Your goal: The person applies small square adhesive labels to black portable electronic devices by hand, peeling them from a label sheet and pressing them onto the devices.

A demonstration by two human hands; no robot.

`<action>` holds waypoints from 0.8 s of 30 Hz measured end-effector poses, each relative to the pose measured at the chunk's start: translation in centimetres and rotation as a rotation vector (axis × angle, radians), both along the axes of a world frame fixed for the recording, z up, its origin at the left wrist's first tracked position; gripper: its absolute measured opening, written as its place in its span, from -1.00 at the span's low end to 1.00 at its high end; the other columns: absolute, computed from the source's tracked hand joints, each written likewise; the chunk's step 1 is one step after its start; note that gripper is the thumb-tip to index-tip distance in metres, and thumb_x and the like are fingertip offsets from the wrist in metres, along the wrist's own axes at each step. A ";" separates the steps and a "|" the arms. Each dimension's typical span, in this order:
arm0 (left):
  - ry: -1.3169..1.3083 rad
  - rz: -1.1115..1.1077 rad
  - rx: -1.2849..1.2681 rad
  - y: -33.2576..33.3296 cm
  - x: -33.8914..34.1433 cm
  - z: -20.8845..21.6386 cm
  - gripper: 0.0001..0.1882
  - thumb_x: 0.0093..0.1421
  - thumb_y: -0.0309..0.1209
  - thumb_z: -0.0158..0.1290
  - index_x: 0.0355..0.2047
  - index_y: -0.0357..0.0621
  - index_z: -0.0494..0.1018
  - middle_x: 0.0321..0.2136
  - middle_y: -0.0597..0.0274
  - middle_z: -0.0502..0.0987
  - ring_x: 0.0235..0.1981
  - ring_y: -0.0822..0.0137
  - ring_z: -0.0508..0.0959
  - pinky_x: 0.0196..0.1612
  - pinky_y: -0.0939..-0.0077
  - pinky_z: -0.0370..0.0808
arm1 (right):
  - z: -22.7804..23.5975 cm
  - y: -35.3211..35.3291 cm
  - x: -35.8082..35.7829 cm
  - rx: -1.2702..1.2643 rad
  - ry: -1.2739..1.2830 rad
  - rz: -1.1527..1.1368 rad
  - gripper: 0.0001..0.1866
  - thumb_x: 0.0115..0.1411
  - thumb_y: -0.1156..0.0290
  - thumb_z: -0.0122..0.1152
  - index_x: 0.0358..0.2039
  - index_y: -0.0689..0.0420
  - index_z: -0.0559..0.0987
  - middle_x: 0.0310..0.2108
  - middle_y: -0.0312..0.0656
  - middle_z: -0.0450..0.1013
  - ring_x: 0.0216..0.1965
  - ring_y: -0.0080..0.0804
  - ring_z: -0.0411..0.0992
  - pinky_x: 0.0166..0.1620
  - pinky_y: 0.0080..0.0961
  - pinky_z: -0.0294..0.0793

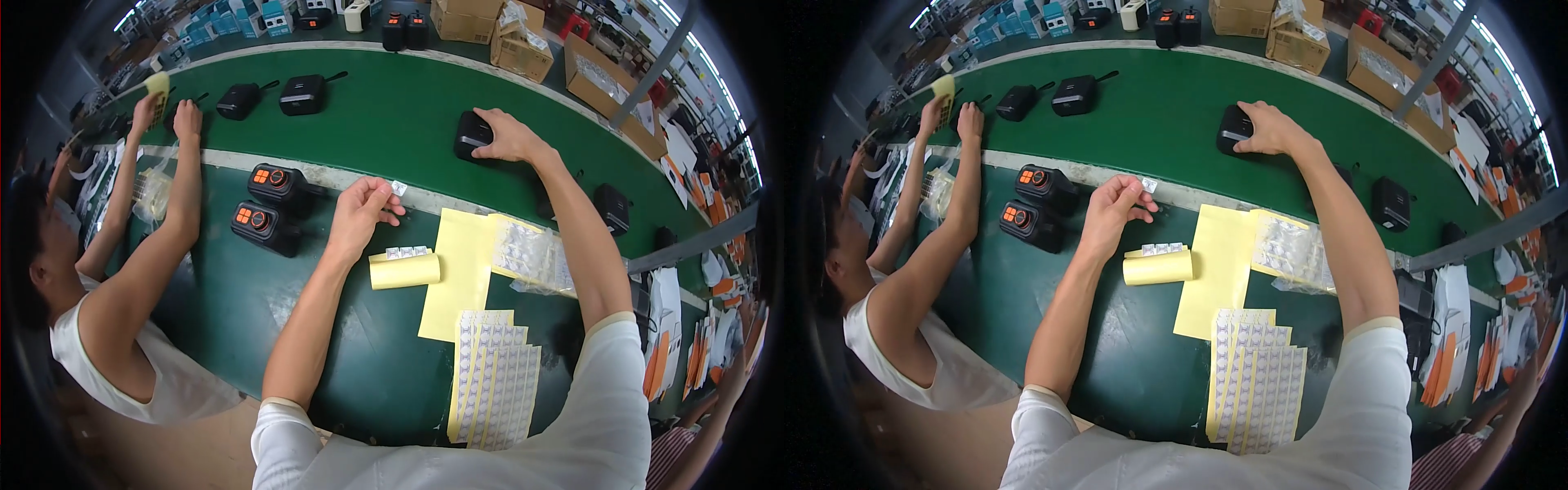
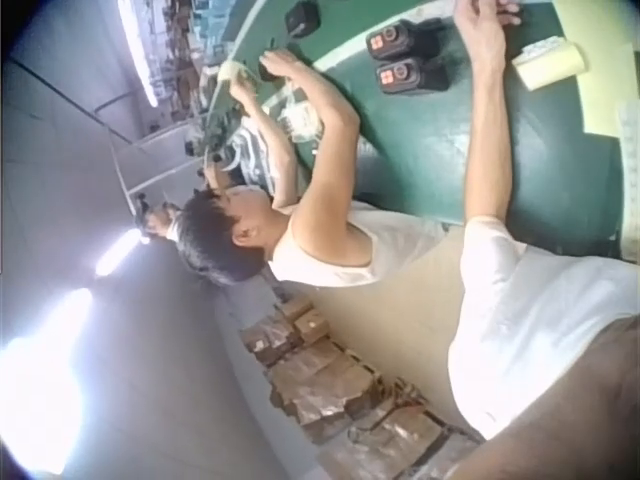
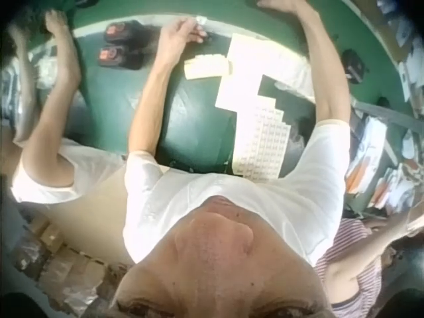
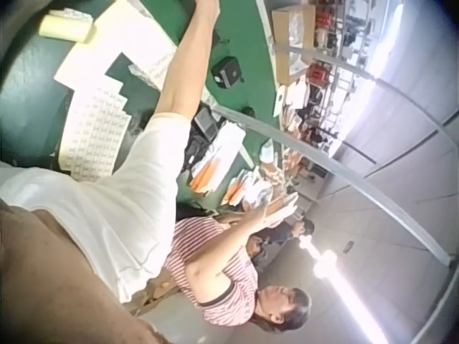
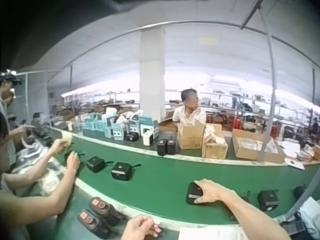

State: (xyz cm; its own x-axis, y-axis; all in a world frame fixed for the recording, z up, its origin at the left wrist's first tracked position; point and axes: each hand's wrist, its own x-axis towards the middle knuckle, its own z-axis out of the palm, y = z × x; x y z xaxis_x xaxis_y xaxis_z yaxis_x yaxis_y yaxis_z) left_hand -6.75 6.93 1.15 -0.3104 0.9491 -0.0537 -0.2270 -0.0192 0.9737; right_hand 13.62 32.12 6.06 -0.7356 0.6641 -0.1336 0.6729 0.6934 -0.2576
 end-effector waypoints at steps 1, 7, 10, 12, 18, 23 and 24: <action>-0.025 -0.002 -0.001 0.4 0.0 0.1 -0.83 0.38 -0.38 -0.09 -0.26 -0.26 0.37 -0.41 0.19 0.49 -0.39 0.35 0.56 -0.36 0.49 0.54 | 0.0 -0.8 -0.4 0.034 0.028 -0.018 -0.01 -0.08 0.00 0.42 0.30 0.17 0.23 0.19 0.06 0.28 0.18 -0.07 0.30 0.25 -0.33 0.26; -0.166 -0.003 0.121 3.7 1.0 -0.5 -0.82 0.37 -0.37 -0.11 -0.25 -0.26 0.35 -0.41 0.19 0.47 -0.40 0.36 0.56 -0.39 0.46 0.55 | -0.6 -3.4 -3.4 -0.196 0.367 -0.054 -0.06 -0.05 -0.17 0.35 0.22 0.22 0.37 0.11 0.09 0.41 0.09 -0.13 0.41 0.16 -0.42 0.34; -0.218 0.006 0.146 4.6 0.9 -0.9 -0.86 0.34 -0.41 -0.07 -0.27 -0.25 0.34 -0.41 0.18 0.47 -0.41 0.36 0.56 -0.43 0.46 0.57 | -1.4 -4.1 -4.8 -0.260 0.421 -0.045 -0.03 -0.04 -0.29 0.27 0.20 0.22 0.39 0.11 0.10 0.41 0.09 -0.08 0.43 0.14 -0.40 0.36; -0.180 0.016 0.131 5.0 1.0 -1.0 -0.87 0.33 -0.42 -0.05 -0.27 -0.25 0.35 -0.41 0.18 0.47 -0.41 0.36 0.56 -0.45 0.47 0.58 | -2.0 -4.3 -5.2 -0.251 0.446 -0.062 -0.05 -0.01 -0.32 0.22 0.20 0.20 0.40 0.10 0.09 0.42 0.07 -0.08 0.44 0.13 -0.38 0.37; -0.010 0.092 0.055 5.8 1.3 -0.7 -0.88 0.33 -0.44 -0.04 -0.28 -0.27 0.37 -0.42 0.20 0.47 -0.39 0.36 0.57 -0.38 0.46 0.62 | -2.0 -5.3 -5.7 -0.271 0.438 -0.085 -0.09 0.03 -0.34 0.14 0.19 0.14 0.43 0.10 0.09 0.42 0.04 -0.06 0.46 0.09 -0.33 0.40; 0.030 0.137 0.045 6.4 1.9 -0.9 -0.86 0.34 -0.44 -0.05 -0.27 -0.30 0.38 -0.42 0.19 0.49 -0.37 0.35 0.59 -0.34 0.46 0.63 | -2.1 -5.5 -5.8 -0.271 0.423 -0.109 -0.18 0.11 -0.25 0.15 0.19 0.16 0.43 0.12 0.08 0.40 0.10 -0.09 0.40 0.14 -0.38 0.34; 0.028 0.147 0.048 6.5 2.0 -0.9 -0.86 0.34 -0.44 -0.04 -0.27 -0.31 0.38 -0.42 0.18 0.49 -0.37 0.35 0.60 -0.33 0.46 0.63 | -2.0 -5.5 -5.7 -0.265 0.419 -0.112 -0.18 0.11 -0.25 0.15 0.18 0.16 0.43 0.12 0.08 0.40 0.10 -0.09 0.40 0.14 -0.38 0.34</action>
State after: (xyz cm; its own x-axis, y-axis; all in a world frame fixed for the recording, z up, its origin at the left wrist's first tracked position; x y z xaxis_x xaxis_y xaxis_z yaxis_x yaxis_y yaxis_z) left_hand -4.78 13.43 0.25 -0.4469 0.8946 0.0012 -0.1915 -0.0970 0.9767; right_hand 7.91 26.58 4.02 -0.6881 0.7254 -0.0172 0.5408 0.4969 -0.6787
